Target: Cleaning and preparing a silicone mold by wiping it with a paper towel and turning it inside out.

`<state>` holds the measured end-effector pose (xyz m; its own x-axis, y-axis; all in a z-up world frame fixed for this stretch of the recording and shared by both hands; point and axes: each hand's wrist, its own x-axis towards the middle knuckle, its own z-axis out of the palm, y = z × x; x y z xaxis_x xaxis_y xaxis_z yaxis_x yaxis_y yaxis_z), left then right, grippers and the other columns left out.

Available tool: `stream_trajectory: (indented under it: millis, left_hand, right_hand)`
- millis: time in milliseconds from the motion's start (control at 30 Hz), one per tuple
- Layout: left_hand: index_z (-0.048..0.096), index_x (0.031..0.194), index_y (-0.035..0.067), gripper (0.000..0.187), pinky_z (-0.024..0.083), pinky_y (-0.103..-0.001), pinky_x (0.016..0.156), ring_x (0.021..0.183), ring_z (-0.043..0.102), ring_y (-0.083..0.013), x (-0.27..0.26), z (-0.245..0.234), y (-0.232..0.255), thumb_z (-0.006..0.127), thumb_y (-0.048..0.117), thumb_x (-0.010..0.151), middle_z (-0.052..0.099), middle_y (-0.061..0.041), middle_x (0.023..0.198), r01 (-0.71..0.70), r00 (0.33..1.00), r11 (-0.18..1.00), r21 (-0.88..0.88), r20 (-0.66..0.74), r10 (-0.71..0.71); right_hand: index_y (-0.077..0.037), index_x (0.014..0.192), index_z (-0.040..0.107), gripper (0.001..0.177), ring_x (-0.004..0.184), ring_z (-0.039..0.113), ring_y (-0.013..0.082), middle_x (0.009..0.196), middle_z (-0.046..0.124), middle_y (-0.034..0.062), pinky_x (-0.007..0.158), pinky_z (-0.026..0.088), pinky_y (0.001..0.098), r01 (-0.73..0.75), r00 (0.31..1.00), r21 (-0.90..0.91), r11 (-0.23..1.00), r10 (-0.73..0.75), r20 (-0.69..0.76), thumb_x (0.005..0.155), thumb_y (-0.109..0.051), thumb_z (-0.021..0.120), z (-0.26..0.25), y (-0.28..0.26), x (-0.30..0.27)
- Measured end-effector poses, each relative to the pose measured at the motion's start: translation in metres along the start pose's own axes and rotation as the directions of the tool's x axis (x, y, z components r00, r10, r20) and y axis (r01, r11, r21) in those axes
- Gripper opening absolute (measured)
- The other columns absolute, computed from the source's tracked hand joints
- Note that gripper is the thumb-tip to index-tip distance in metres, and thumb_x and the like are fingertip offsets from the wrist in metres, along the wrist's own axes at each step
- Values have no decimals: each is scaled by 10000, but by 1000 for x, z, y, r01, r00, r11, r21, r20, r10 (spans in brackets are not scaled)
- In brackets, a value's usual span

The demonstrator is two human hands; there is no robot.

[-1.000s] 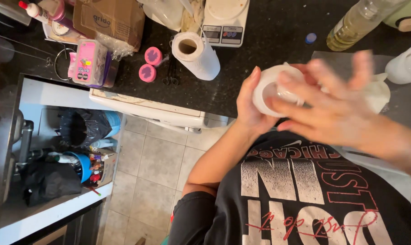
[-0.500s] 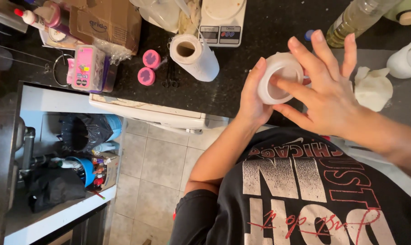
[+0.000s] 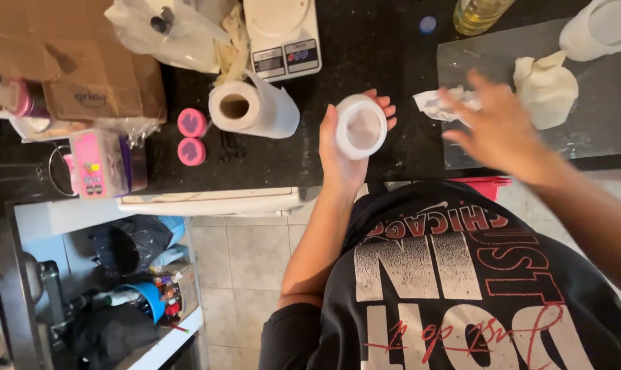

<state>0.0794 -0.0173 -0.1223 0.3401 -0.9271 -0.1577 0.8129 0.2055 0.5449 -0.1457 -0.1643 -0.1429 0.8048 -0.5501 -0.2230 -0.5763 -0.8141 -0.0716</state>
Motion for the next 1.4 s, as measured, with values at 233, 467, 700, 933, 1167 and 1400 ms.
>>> stream_trajectory:
  millis: [233, 467, 700, 933, 1167, 1400]
  left_hand:
    - [569, 1373, -112, 746, 590, -542, 987, 1143, 703, -404, 11, -15, -21, 393, 567, 1120, 692, -313, 1234, -13, 1000, 1000, 27, 15, 13]
    - [590, 1332, -102, 720, 554, -506, 970, 1098, 697, -370, 6, 16, -17, 471, 555, 1064, 701, -261, 1213, 17, 999, 1000, 6, -29, -17]
    - [589, 1334, -102, 715, 533, -511, 1001, 1117, 689, -370, 14, 23, -34, 497, 553, 1064, 693, -269, 1230, 63, 998, 996, -69, -15, -64]
    - [564, 1370, -112, 704, 521, -489, 1027, 1166, 671, -374, 17, 42, -34, 499, 534, 1100, 673, -284, 1274, 105, 991, 960, -259, 108, -80]
    - [556, 1392, -147, 679, 506, -513, 1078, 1218, 647, -395, 5, 68, -34, 479, 482, 1150, 654, -311, 1323, 53, 975, 971, -232, 223, 0]
    - [659, 1269, -57, 597, 592, -377, 949, 1035, 726, -285, -18, 92, -14, 676, 490, 1029, 727, -195, 1186, -215, 976, 960, 179, 60, 208]
  right_hand:
    - [-282, 1008, 785, 110, 979, 631, 243, 1114, 651, 42, 780, 504, 328, 98, 790, -57, 994, -113, -603, 1008, -380, 737, 142, 36, 42]
    - [-4, 1028, 820, 99, 829, 686, 245, 1011, 759, 154, 752, 563, 364, 346, 778, 329, 879, -73, -624, 1038, -100, 841, 76, 68, 15]
    - [-78, 934, 788, 203, 685, 651, 162, 811, 731, 50, 648, 526, 317, 57, 846, 349, 935, 140, -515, 1122, -155, 790, 107, 86, 43]
    - [-95, 1413, 497, 473, 843, 725, 383, 1189, 736, 31, 582, 486, 502, -272, 919, 250, 929, 327, -218, 1060, -386, 621, 37, 54, 35]
    - [-101, 1284, 743, 383, 1320, 535, 449, 1459, 613, 288, 1114, 301, 591, 503, 614, 157, 850, -223, -757, 982, -335, 720, -101, -15, -28]
    - [-210, 1260, 754, 439, 1526, 360, 479, 1610, 500, 252, 1210, 117, 686, 577, 619, 23, 816, -419, -664, 936, -506, 759, -103, -33, -23]
